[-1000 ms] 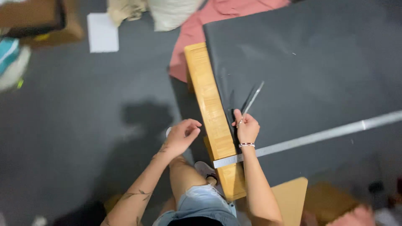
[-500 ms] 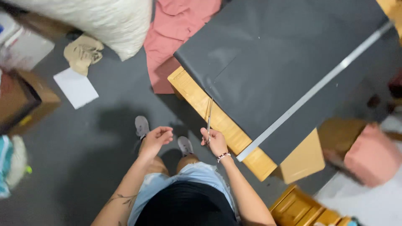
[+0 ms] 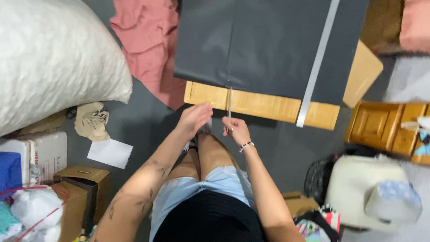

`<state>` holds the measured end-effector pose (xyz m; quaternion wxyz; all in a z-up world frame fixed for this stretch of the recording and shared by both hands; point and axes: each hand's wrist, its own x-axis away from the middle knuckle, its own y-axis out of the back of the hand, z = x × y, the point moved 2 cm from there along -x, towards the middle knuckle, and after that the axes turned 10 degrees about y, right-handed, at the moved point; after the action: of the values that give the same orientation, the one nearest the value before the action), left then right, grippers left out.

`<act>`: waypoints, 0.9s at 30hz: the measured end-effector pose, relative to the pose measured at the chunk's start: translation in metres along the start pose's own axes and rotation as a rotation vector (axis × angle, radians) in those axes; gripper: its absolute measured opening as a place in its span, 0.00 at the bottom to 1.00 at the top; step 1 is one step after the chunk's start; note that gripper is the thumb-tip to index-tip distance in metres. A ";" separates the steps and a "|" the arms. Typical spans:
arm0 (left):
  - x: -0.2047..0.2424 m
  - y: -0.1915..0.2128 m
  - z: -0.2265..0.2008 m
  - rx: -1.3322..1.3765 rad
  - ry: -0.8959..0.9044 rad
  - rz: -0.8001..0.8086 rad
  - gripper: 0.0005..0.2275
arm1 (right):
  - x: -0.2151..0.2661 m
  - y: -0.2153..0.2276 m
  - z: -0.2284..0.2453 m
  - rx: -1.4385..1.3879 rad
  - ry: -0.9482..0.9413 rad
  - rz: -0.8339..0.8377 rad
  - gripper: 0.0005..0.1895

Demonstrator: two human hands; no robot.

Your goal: The person measures a large piece of black fabric on a wooden table using a metal ruler and a yellow pencil. They then use scissors to cut the fabric along the marked lines, separating a section of the material.

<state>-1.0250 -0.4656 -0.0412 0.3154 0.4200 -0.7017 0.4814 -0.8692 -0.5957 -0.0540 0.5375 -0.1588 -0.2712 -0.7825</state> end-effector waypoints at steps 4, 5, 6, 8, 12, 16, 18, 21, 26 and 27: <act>-0.015 -0.036 -0.023 0.102 0.069 0.033 0.35 | 0.001 -0.012 0.000 -0.023 -0.003 -0.042 0.27; -0.017 -0.048 -0.032 0.131 0.059 0.036 0.36 | 0.000 -0.014 0.000 -0.068 0.008 -0.054 0.27; -0.026 -0.052 -0.032 0.129 0.064 0.036 0.36 | 0.000 -0.013 0.001 -0.069 0.002 -0.056 0.27; -0.045 -0.058 -0.031 0.140 0.041 -0.034 0.32 | 0.002 -0.013 0.003 -0.065 0.014 -0.071 0.26; -0.062 -0.068 -0.032 0.125 0.015 -0.126 0.41 | 0.012 -0.010 0.017 -0.090 0.028 -0.071 0.24; -0.081 -0.066 -0.031 0.002 -0.052 -0.211 0.35 | 0.015 -0.005 0.032 -0.068 0.028 -0.065 0.23; -0.087 -0.062 -0.026 -0.035 -0.069 -0.241 0.33 | 0.019 -0.003 0.031 -0.033 0.031 -0.051 0.23; -0.092 -0.060 -0.029 -0.069 -0.078 -0.228 0.26 | 0.019 -0.002 0.034 -0.037 0.028 -0.038 0.22; -0.077 -0.063 -0.041 -0.235 -0.062 -0.246 0.16 | 0.018 -0.011 0.028 -0.041 0.033 -0.003 0.22; -0.079 -0.060 -0.040 -0.237 -0.061 -0.246 0.16 | 0.019 -0.013 0.032 -0.043 0.031 -0.005 0.22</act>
<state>-0.9347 -0.4168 -0.0697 0.3977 0.4771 -0.7060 0.3402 -0.8902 -0.5876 -0.0212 0.5364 -0.1573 -0.2463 -0.7918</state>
